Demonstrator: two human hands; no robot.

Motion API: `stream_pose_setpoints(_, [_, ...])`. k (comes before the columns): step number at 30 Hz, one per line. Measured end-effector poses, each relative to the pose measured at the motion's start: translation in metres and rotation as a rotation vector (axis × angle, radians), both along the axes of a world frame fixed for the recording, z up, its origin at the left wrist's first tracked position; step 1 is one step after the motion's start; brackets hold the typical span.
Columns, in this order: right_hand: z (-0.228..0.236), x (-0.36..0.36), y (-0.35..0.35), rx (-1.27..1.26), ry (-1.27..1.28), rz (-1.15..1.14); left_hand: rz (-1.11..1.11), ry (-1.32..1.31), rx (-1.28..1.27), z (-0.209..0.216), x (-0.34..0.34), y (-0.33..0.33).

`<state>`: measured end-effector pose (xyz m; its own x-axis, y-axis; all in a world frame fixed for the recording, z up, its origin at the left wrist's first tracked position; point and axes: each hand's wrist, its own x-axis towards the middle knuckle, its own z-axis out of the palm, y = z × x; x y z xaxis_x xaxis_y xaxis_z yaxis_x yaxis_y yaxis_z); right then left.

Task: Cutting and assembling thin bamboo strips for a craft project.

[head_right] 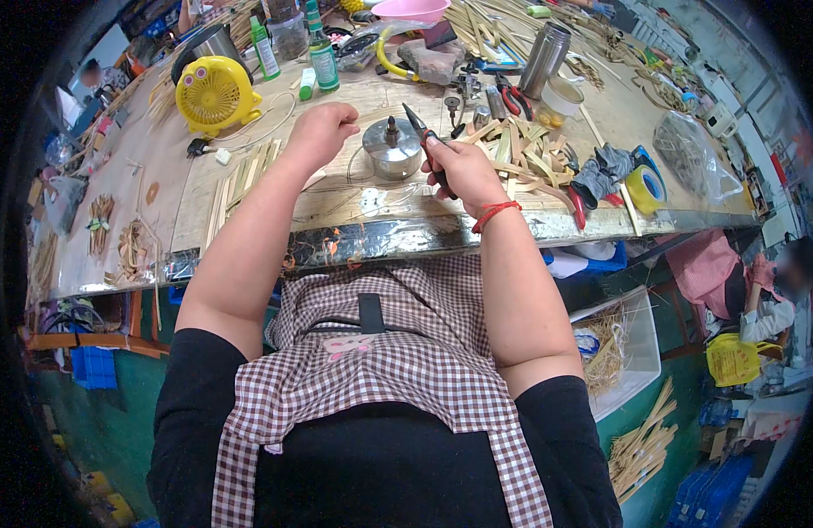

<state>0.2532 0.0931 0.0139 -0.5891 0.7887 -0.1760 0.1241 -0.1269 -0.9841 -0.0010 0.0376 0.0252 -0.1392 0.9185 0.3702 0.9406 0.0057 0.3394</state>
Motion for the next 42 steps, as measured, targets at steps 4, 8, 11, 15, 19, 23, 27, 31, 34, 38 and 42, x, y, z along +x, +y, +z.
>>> stream_pose_setpoints(4, [-0.001, 0.0, -0.002, -0.175, 0.13, -0.032, -0.038, 0.024, 0.022, 0.003, 0.002, 0.004])
stream_pose_setpoints(8, [-0.015, 0.001, -0.001, -0.434, 0.341, -0.001, -0.027, -0.034, 0.01, -0.006, 0.004, 0.008])
stream_pose_setpoints(11, [-0.02, 0.0, -0.001, -0.508, 0.419, -0.001, -0.032, -0.049, 0.05, -0.011, 0.006, 0.007])
stream_pose_setpoints(15, [-0.036, 0.0, 0.004, -0.623, 0.575, 0.109, -0.022, -0.076, 0.096, -0.015, 0.01, 0.009])
stream_pose_setpoints(19, [-0.049, -0.005, 0.003, -0.809, 0.769, 0.224, 0.028, -0.149, 0.115, -0.02, 0.012, 0.01])
stream_pose_setpoints(23, [-0.05, -0.012, -0.006, -0.871, 0.872, 0.201, 0.024, -0.226, 0.164, -0.025, 0.017, 0.012])
stream_pose_setpoints(27, [-0.052, -0.012, -0.004, -0.856, 0.852, 0.189, 0.028, -0.223, 0.124, -0.026, 0.014, 0.014])
stream_pose_setpoints(31, [-0.05, -0.006, -0.002, -0.661, 0.689, 0.134, -0.028, -0.107, -0.008, -0.015, 0.007, 0.011])
stream_pose_setpoints(34, [-0.051, -0.005, -0.002, -0.653, 0.656, 0.119, -0.04, -0.03, -0.062, -0.003, 0.01, 0.011])
stream_pose_setpoints(38, [-0.057, -0.012, -0.012, -0.84, 0.834, 0.18, -0.042, -0.09, 0.011, -0.01, 0.013, 0.013])
stream_pose_setpoints(42, [-0.066, -0.02, -0.015, -0.979, 1.011, 0.274, -0.037, -0.321, 0.06, -0.02, 0.016, 0.012])
